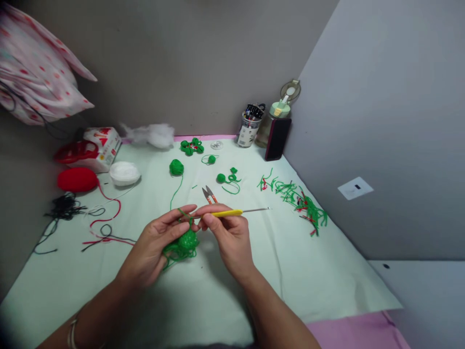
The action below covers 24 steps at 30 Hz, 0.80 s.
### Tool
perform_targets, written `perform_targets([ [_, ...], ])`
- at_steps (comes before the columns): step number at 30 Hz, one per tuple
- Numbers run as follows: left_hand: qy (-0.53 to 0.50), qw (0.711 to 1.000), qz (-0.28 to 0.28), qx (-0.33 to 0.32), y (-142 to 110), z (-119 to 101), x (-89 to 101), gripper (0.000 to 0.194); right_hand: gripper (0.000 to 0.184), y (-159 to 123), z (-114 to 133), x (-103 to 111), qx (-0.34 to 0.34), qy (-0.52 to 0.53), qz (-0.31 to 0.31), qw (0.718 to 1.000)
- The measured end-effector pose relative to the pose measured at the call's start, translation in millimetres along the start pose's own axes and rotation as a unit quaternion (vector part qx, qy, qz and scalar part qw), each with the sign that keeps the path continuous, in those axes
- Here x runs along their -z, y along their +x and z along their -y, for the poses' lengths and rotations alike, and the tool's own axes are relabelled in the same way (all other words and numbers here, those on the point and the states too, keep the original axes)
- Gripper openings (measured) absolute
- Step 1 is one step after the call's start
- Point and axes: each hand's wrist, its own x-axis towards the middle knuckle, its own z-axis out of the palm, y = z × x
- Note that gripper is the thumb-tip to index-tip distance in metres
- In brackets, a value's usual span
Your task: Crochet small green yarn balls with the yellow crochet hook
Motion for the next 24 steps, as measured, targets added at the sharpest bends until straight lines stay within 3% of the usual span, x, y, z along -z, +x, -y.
perform_targets([
  [2,0.000,1.000,-0.006,0.000,-1,-2,-1.2,0.034,0.015,-1,0,-2,0.019,-0.033,-0.002,0.999],
  [4,-0.006,1.000,-0.022,-0.013,-2,-1,-3.0,0.035,0.016,-5,0,-5,0.082,-0.124,0.005,0.989],
  [7,-0.039,0.999,-0.028,-0.005,-2,1,-5.1,0.041,0.027,-13,-2,-10,0.232,-0.312,0.033,0.921],
  [9,-0.061,0.997,-0.014,0.037,-2,0,-4.7,0.043,0.033,-15,-3,-10,0.285,-0.356,0.041,0.889],
  [11,-0.067,0.995,-0.011,0.077,-1,-3,-2.8,0.043,0.028,-13,-3,-6,0.246,-0.293,0.012,0.924],
  [13,-0.055,0.994,-0.024,0.086,-1,-7,-0.7,0.039,0.019,-7,-2,-1,0.147,-0.162,-0.035,0.975],
  [16,-0.026,0.998,-0.037,0.048,-2,-9,-1.1,0.032,0.015,1,-1,-1,0.033,-0.006,-0.050,0.998],
  [19,-0.012,0.999,-0.029,0.004,-3,-4,-6.0,0.028,0.013,-1,0,-8,0.053,-0.041,-0.021,0.998],
  [24,-0.014,0.999,-0.032,-0.004,-3,-12,-6.0,0.032,0.016,-3,4,-6,0.122,-0.177,0.057,0.975],
])
